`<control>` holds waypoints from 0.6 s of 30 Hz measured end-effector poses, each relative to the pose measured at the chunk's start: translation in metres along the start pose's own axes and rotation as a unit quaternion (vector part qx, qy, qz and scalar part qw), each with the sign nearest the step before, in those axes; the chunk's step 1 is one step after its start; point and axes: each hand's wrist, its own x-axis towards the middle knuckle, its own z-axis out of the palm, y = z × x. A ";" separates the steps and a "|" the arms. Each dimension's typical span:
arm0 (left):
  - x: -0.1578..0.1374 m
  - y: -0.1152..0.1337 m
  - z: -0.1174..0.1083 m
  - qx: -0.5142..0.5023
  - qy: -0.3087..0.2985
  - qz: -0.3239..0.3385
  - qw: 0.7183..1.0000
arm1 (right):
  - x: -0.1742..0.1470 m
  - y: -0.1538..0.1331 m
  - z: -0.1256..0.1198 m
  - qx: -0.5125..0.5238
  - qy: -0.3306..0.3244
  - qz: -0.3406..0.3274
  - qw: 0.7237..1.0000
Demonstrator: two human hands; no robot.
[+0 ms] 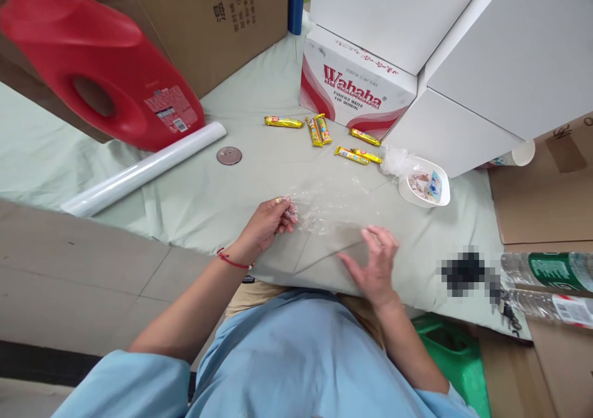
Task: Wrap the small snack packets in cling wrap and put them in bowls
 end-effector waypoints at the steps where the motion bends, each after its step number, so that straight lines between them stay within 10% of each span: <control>1: 0.000 0.000 0.001 0.005 -0.002 -0.001 1.000 | 0.002 -0.006 0.012 -0.006 -0.007 -0.025 1.000; 7: 0.001 0.003 -0.004 0.034 -0.022 -0.012 0.999 | 0.029 0.001 0.053 0.053 -0.032 -0.017 0.998; 18: 0.031 0.029 -0.034 0.027 0.064 0.029 0.997 | -0.023 -0.005 0.010 0.113 -0.093 -0.081 0.986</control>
